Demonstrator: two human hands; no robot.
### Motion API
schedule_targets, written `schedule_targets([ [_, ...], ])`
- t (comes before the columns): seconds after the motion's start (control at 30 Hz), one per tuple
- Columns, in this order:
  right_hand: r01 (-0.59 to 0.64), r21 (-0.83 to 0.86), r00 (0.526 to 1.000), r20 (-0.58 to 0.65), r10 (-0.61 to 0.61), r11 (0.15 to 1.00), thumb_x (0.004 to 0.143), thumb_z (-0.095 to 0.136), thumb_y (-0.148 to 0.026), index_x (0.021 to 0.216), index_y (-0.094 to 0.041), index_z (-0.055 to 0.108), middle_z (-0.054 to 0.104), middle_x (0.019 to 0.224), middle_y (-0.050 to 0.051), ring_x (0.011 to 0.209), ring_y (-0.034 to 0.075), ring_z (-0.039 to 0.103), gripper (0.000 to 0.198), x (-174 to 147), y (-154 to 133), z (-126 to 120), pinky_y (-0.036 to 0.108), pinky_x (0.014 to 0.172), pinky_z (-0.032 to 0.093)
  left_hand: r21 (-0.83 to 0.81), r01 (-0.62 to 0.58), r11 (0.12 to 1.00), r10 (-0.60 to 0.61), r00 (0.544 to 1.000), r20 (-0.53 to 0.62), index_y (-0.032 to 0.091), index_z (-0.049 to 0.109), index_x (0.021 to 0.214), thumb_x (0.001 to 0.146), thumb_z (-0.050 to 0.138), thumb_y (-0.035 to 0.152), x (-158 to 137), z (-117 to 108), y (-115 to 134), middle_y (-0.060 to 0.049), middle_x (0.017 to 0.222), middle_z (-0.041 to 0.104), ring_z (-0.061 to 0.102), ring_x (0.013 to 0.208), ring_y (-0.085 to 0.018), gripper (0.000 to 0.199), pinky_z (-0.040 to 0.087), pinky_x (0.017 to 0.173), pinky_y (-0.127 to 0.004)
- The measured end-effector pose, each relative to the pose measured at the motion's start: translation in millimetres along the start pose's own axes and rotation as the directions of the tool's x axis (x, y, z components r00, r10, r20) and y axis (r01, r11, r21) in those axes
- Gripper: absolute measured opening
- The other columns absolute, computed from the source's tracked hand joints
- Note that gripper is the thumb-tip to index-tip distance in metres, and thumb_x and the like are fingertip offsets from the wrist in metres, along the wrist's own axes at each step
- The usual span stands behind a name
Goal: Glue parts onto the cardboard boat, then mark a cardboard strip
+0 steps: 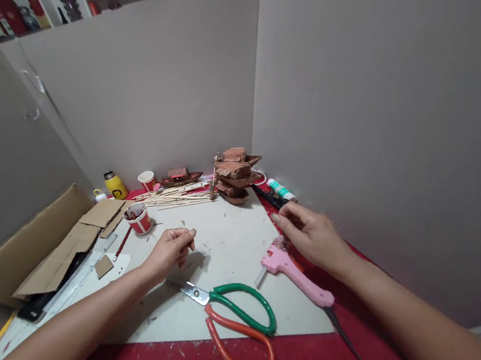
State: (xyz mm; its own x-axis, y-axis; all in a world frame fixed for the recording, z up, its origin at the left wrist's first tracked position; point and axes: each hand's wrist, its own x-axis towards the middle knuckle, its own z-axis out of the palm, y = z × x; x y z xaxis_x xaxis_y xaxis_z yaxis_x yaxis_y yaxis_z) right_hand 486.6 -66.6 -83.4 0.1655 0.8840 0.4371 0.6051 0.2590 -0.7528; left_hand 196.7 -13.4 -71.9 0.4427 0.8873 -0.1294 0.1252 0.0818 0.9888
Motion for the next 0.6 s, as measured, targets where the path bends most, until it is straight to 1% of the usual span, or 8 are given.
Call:
schedule_targets([
  [0.07,0.053,-0.072,0.999,-0.009,-0.053,0.996,0.087,0.050,-0.046,0.068,-0.025,0.048,0.052,0.049,-0.003,0.046,0.015,0.048,0.028,-1,3,3,0.027,0.049,0.036,0.033,-0.024,0.999,0.024,1.000,-0.005,0.021,0.044,0.054,0.072,0.067,0.062,-8,-2,-4,0.010,0.039,0.027,0.022,0.035,-0.006,0.051,0.025,0.037,-0.022],
  [0.17,0.080,-0.137,0.996,-0.030,-0.085,0.987,0.088,0.046,-0.048,0.061,-0.024,0.044,0.046,0.048,-0.004,0.047,0.014,0.042,0.036,1,8,3,0.027,0.050,0.034,0.092,-0.077,0.993,0.079,0.997,-0.009,0.021,0.037,0.050,0.075,0.065,0.064,-19,-5,-12,0.007,0.041,0.030,0.026,0.038,-0.007,0.056,0.023,0.040,-0.023],
  [0.27,0.060,-0.167,0.997,-0.042,-0.068,0.984,0.089,0.042,-0.054,0.056,-0.023,0.041,0.041,0.047,-0.004,0.047,0.013,0.040,0.045,4,14,2,0.026,0.050,0.034,0.132,-0.128,0.983,0.128,0.992,0.007,0.020,0.036,0.048,0.078,0.062,0.065,-27,-9,-22,0.006,0.043,0.029,0.026,0.043,-0.008,0.060,0.020,0.044,-0.025],
  [0.43,0.008,-0.182,0.999,-0.051,-0.017,0.983,0.088,0.043,-0.058,0.055,-0.022,0.047,0.042,0.047,-0.003,0.047,0.014,0.042,0.049,8,27,2,0.026,0.049,0.035,0.246,-0.247,0.937,0.240,0.969,0.056,0.021,0.025,0.052,0.087,0.050,0.063,-32,-16,-40,0.005,0.053,0.021,0.020,0.052,-0.010,0.060,0.020,0.050,-0.028],
  [0.5,0.002,-0.190,0.999,-0.050,-0.011,0.982,0.088,0.045,-0.057,0.057,-0.022,0.051,0.044,0.047,-0.003,0.047,0.014,0.043,0.047,8,32,2,0.026,0.048,0.035,0.257,-0.275,0.926,0.277,0.960,0.031,0.022,0.023,0.054,0.089,0.047,0.061,-34,-19,-45,0.005,0.055,0.020,0.020,0.053,-0.011,0.058,0.021,0.051,-0.028],
  [0.6,0.001,-0.198,0.999,-0.044,-0.010,0.980,0.088,0.046,-0.055,0.060,-0.022,0.054,0.046,0.051,-0.002,0.049,0.015,0.044,0.044,8,36,2,0.026,0.048,0.036,0.260,-0.283,0.923,0.301,0.953,-0.032,0.022,0.026,0.055,0.091,0.045,0.058,-36,-23,-49,0.004,0.054,0.025,0.025,0.053,-0.012,0.055,0.025,0.052,-0.028],
])
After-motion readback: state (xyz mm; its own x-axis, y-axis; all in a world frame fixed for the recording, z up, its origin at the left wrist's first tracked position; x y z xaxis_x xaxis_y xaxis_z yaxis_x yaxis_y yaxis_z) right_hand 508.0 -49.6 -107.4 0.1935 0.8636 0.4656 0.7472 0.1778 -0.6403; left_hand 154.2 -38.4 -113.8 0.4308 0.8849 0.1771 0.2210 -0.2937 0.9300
